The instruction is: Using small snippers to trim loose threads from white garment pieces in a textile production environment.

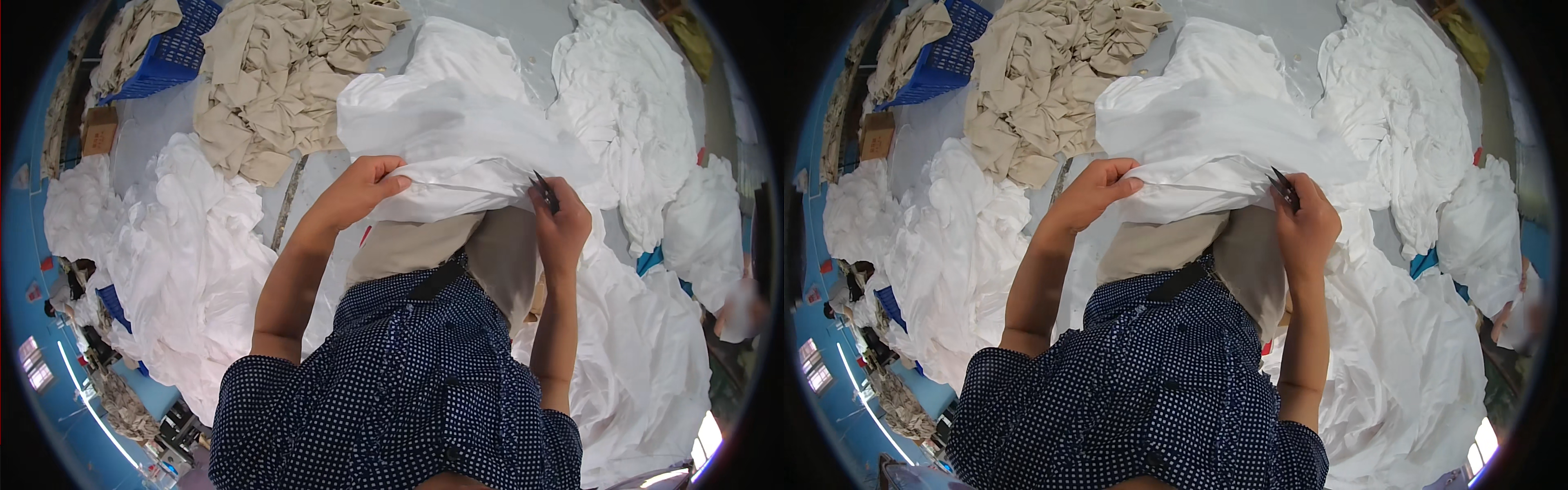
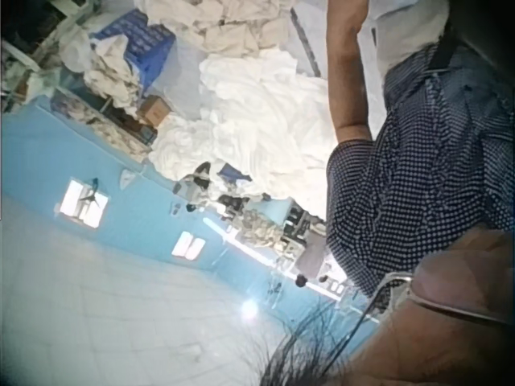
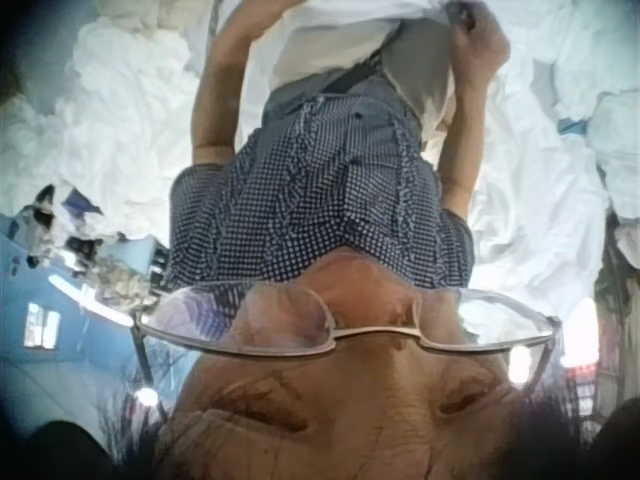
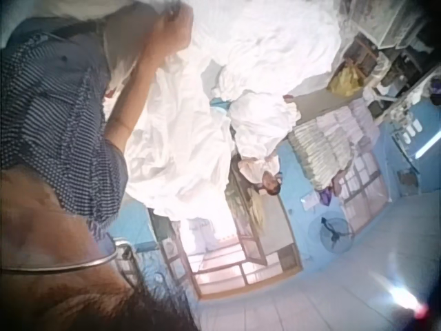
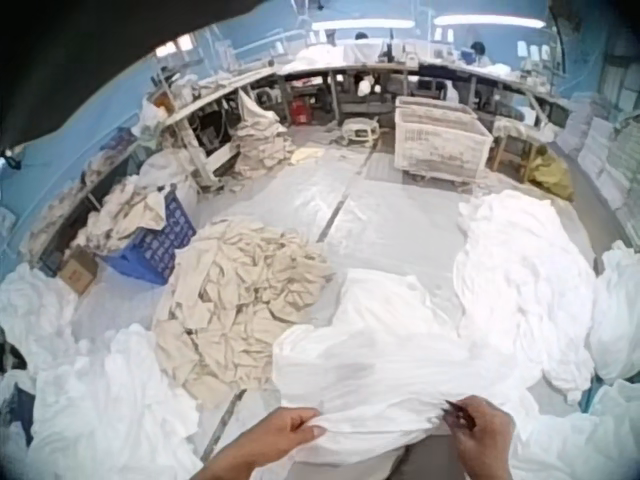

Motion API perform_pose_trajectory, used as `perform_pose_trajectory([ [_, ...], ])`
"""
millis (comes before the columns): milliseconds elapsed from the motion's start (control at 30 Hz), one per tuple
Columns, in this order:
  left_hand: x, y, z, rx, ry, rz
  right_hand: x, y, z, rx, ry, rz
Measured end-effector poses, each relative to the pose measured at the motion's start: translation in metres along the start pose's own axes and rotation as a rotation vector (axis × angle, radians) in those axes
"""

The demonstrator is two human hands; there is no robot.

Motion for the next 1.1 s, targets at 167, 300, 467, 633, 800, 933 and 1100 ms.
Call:
perform_pose_trajectory([
  [167,0.009,0.016,-0.002,-0.049,0.369,0.171,0.071,0.014,-0.01,0.006,-0.224,0.139],
  [300,0.011,0.027,-0.009,-0.035,0.556,0.188,0.104,0.037,-0.045,0.106,-0.144,0.345],
  [467,0.011,0.033,-0.015,0.014,0.581,0.145,0.121,0.051,-0.053,-0.016,-0.016,0.579],
  [633,0.011,0.035,-0.014,0.013,0.61,0.156,0.12,0.055,-0.053,-0.048,0.002,0.631],
  [800,0.012,0.035,-0.018,0.019,0.62,0.156,0.123,0.057,-0.053,-0.09,-0.035,0.642],
  [933,0.013,0.035,-0.018,0.02,0.617,0.147,0.121,0.057,-0.054,-0.083,-0.018,0.636],
  [1100,0.015,0.035,-0.017,0.019,0.596,0.148,0.103,0.05,-0.054,0.081,-0.286,0.359],
])
Point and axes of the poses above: each hand's wrist, its own y-axis away from the middle knuckle, its own z-axis out of the back of the hand, x = y × z, the point moved 8 cm from there along -y, towards the middle knuckle, and after that the axes turned 10 degrees about -x, right-handed, at the moved point
